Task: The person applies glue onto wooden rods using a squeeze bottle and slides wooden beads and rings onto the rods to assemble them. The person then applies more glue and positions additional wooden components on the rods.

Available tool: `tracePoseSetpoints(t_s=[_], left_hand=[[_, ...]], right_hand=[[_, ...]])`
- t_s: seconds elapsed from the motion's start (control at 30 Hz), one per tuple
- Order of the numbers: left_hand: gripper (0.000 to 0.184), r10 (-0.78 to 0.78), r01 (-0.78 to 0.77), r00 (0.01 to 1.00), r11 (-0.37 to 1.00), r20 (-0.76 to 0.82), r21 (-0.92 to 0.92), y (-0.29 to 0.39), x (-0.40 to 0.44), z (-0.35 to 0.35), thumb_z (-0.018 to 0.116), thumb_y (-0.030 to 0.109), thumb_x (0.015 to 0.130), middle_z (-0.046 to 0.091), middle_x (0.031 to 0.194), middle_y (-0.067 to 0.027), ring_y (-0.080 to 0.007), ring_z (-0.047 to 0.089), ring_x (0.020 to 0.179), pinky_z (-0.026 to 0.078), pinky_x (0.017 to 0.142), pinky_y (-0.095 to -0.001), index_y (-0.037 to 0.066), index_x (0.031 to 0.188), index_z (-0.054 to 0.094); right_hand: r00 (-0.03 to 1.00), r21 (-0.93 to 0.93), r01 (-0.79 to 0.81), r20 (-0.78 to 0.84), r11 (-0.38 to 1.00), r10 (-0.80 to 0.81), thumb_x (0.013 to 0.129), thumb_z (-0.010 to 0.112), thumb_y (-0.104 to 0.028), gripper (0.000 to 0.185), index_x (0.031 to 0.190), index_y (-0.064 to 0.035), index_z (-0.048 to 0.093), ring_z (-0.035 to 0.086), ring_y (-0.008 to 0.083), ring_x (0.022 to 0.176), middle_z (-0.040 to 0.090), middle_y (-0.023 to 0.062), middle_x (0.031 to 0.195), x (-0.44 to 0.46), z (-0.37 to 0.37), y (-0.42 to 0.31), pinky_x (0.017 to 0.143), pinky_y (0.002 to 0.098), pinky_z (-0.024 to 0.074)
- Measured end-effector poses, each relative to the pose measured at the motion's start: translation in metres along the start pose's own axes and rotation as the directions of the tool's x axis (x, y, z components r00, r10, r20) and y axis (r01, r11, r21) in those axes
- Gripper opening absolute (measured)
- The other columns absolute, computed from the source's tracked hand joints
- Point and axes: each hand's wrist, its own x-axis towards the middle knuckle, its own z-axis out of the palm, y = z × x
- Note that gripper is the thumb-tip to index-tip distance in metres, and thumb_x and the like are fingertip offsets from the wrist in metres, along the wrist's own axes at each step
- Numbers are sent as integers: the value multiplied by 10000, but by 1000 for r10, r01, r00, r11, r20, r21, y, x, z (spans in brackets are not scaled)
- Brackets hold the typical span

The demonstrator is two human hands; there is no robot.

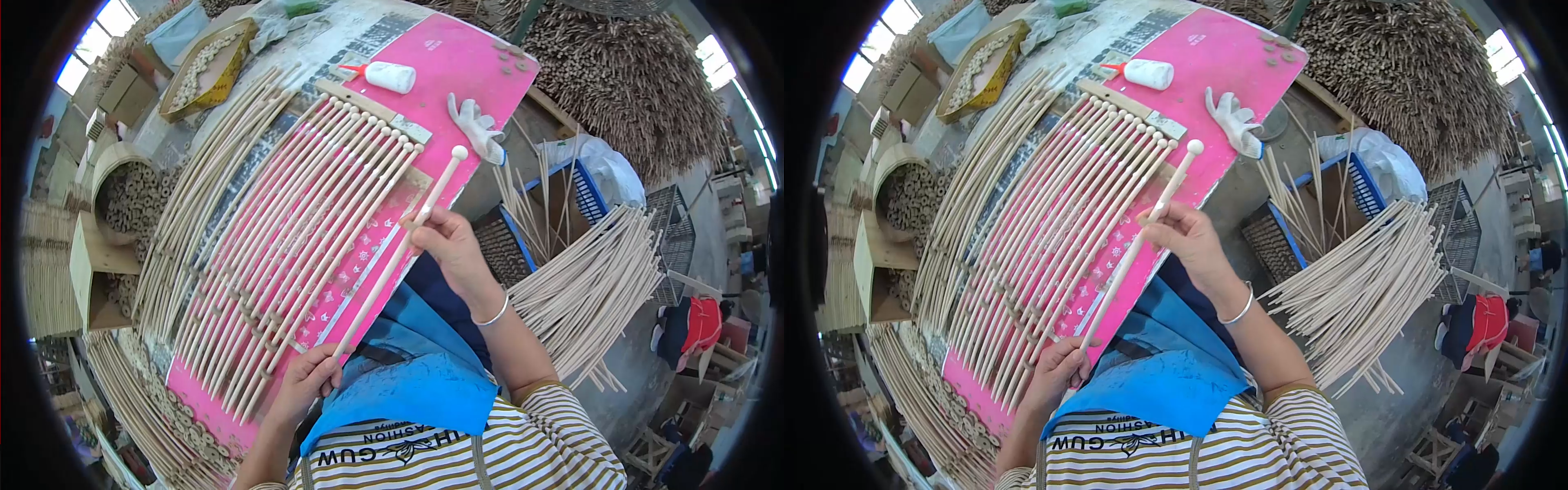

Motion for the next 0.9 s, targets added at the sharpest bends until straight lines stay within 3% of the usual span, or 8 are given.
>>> tracePoseSetpoints(t_s=[0.27,0.37,0.4,0.47,0.7,0.9], left_hand=[[246,109,-120,984,990,-143,-71,-16,-5,6,602,76,1024,697,926,-29,-70,610,735,479,654,-204,31,1263,641],[261,277,-187,877,949,-393,252,-20,-6,14,592,-8,989,683,1014,-63,-102,609,850,467,741,-221,-2,1239,666],[261,276,-185,874,950,-400,251,-18,-7,15,592,-8,989,683,1014,-63,-102,609,850,467,741,-221,-2,1239,666],[243,396,-146,824,840,-405,523,-15,-8,17,604,-16,980,667,994,-92,-147,609,863,474,757,-257,-16,1208,685],[225,484,-114,756,761,-441,639,-21,-1,20,605,-3,987,635,948,-128,-220,612,854,491,787,-310,-9,1192,697],[230,598,-131,685,663,-416,737,-29,10,17,632,-12,963,640,968,-134,-247,627,863,498,783,-325,4,1179,710]], right_hand=[[1000,-26,14,7,1000,-14,924,798,-186,300,1147,-9,702,607,66,849,688,-7,949,14,-10,-2,778,238,505],[1000,-9,-21,-1,1000,21,922,801,-190,305,1143,-6,701,604,69,856,687,-1,957,14,-14,3,778,239,503],[1000,-7,-24,5,1000,24,922,801,-190,305,1143,-6,701,604,69,856,687,-1,957,15,-13,4,778,239,503],[998,6,-60,8,998,60,922,800,-212,345,1173,2,698,603,75,856,681,1,958,14,-13,4,789,247,501],[989,-67,-125,67,990,130,957,748,-243,397,1251,17,683,604,90,840,667,0,948,12,-13,-8,819,263,497],[986,-154,-168,-24,974,167,979,723,-249,292,1140,-7,690,614,62,768,661,-5,881,19,-26,12,689,222,516]])
